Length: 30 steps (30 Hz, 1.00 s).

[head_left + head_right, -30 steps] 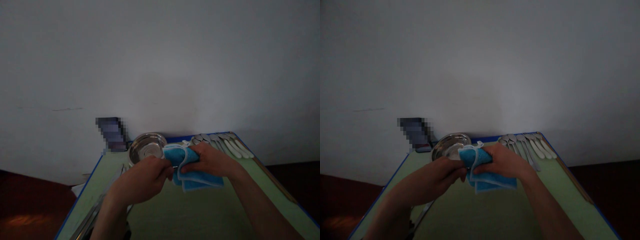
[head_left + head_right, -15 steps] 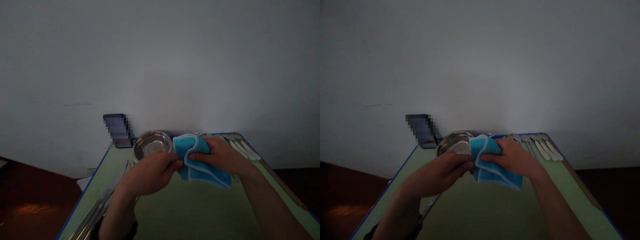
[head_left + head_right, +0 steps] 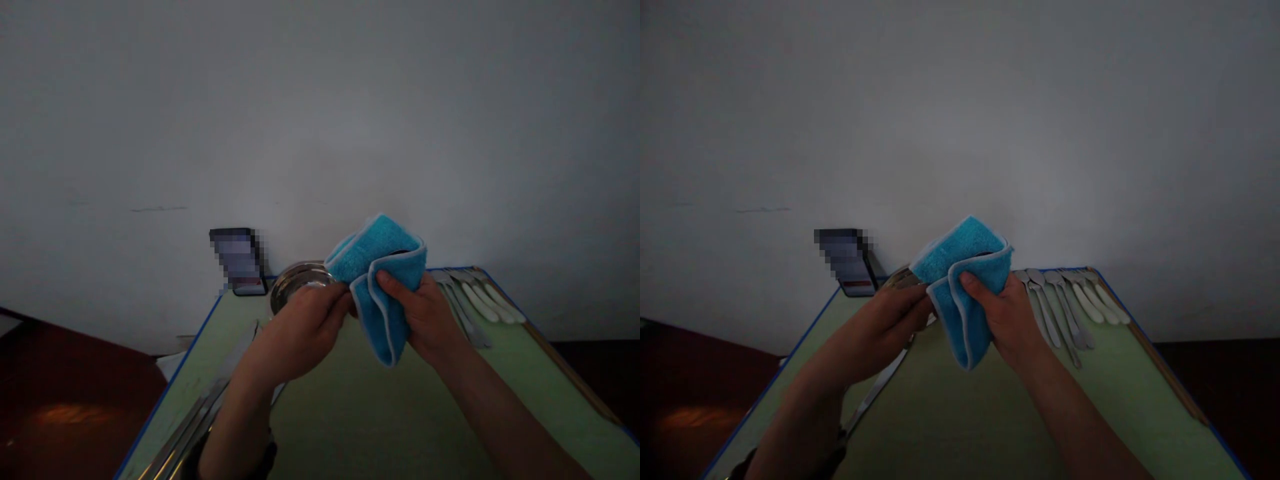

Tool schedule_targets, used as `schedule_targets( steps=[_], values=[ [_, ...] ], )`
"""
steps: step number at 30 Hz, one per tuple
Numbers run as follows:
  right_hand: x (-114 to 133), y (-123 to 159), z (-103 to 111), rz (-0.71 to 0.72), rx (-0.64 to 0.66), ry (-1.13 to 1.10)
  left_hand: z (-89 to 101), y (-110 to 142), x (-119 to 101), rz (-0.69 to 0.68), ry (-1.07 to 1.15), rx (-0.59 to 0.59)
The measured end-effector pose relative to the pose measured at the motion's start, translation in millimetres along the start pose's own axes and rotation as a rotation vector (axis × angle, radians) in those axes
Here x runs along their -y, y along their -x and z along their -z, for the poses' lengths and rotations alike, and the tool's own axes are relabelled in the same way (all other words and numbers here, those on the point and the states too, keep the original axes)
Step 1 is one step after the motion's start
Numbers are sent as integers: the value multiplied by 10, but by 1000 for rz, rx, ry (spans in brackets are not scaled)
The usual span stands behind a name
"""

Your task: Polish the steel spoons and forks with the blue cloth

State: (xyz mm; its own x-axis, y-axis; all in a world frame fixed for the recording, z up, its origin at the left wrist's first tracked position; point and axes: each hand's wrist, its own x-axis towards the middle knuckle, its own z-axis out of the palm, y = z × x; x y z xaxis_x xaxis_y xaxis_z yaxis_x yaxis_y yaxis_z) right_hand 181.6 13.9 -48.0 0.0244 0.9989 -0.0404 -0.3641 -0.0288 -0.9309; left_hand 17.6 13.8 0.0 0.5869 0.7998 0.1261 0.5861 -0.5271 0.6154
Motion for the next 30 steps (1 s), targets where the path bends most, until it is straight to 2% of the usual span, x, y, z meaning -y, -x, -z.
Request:
schedule_targets(
  steps=[3,6,9,11,14,16,19,22,30],
  values=[
    [1,-5,4,-14,-8,-29,-29,-5,-6,0,26,24],
    [49,-40,83,24,-47,121,11,28,24,45,31,96],
    [179,-78,251,87,-65,338,122,97,66,83,-20,147],
    [302,-85,373,72,56,510,196,147,81,88,-54,132],
    [465,-55,470,33,378,828,251,196,68,57,-90,97],
    [526,-20,455,23,524,942,250,204,42,26,-118,89],
    [539,18,373,31,669,1014,236,189,3,4,-147,79],
    [504,29,315,55,719,1036,233,174,-17,2,-152,77],
    [397,80,198,157,716,1086,95,111,-54,4,-163,132]
  ],
)
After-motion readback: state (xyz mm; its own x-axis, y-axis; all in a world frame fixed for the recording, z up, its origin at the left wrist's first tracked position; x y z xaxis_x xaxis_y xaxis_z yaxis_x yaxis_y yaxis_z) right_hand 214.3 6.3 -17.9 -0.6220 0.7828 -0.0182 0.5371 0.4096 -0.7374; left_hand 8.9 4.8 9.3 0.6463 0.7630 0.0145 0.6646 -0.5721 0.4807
